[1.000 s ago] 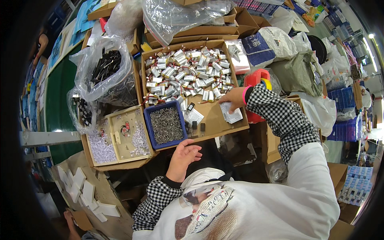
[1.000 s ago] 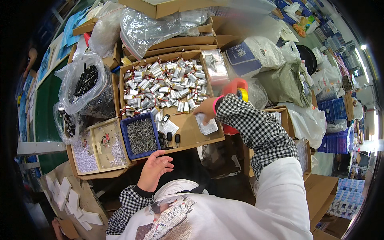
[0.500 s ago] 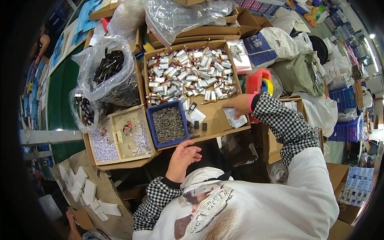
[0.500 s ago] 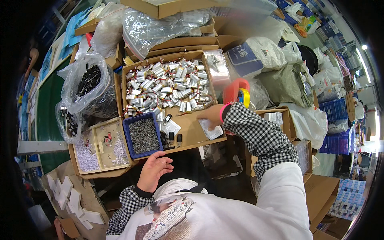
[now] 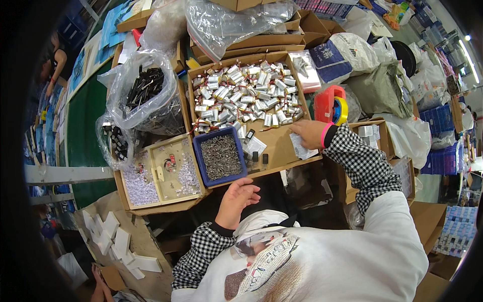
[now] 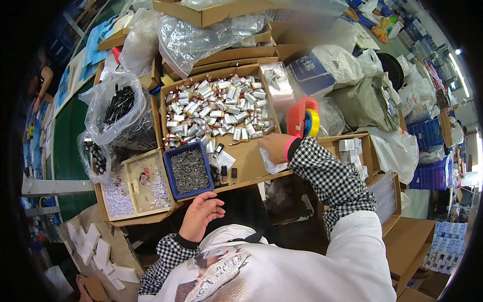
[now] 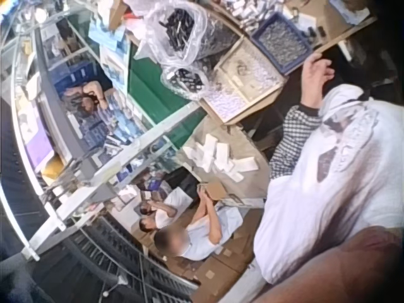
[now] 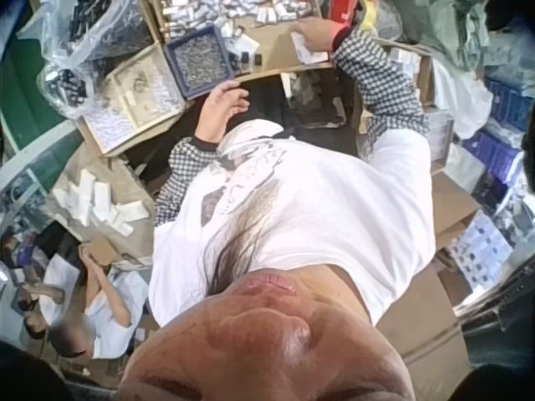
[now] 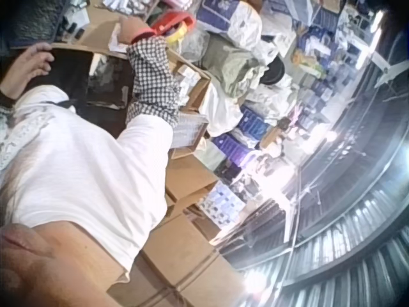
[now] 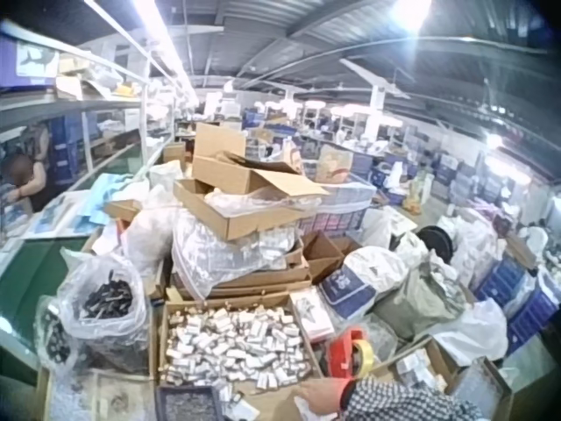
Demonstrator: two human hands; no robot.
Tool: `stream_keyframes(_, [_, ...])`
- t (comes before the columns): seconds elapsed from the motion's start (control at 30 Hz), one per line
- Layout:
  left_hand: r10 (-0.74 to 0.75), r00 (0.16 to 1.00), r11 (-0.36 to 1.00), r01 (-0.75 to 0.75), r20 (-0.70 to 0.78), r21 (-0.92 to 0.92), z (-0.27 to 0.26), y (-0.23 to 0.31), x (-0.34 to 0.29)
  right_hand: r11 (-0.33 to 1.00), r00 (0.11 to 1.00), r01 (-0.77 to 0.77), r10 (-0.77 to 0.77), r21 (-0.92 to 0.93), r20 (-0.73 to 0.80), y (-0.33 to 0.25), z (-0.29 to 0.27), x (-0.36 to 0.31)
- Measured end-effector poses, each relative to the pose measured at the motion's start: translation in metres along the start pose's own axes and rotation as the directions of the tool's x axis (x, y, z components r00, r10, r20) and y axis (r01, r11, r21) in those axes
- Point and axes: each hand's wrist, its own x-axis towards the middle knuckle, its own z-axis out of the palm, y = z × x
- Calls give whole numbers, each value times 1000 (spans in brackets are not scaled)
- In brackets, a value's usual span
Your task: The person repeatedly picks small white rectangular boxes and black cylindrical components from trays on a cluttered workbench, inserts the components into the boxes, and closes them. The person occasionally reaches into a larger cardboard box to retrieve more boxes. The task is performed one at a time in a repetitive manner.
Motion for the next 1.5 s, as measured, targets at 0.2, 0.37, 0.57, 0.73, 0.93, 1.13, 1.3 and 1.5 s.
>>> stream_keyframes(0.2, [8, 1000, 1000, -8, -19, 13, -3, 1, -7, 950, 963, -209, 241, 233, -119, -48, -6, 40])
stream_keyframes(0.37, [35, 999, 999, -34, -24, 13, -4, 1, -12, 828, 826, -491, 541, 271, -159, -104, 12, 72])
stream_keyframes(0.57, [66, 998, 997, -65, -23, 39, -10, 4, -19, 854, 818, -436, 507, 283, -272, -116, 25, 81])
stream_keyframes(0.73, [93, 995, 995, -92, -27, 34, -15, 6, -26, 929, 896, -306, 356, 210, -266, -104, 31, 76])
stream_keyframes(0.93, [81, 997, 996, -80, -14, 42, -31, 5, -35, 923, 847, -257, 358, 286, -394, -101, 59, 76])
stream_keyframes(1.13, [92, 996, 994, -93, 13, 56, -57, 8, -54, 932, 963, -155, 217, 329, -162, -88, 49, 77])
stream_keyframes(1.3, [205, 973, 978, -207, -110, -7, -85, 10, -84, 902, 925, -333, 369, 275, -94, -98, 3, 73])
stream_keyframes(1.5, [266, 927, 955, -291, -265, -63, -109, -3, -124, 861, 808, 229, 91, 454, -582, -153, -106, 115])
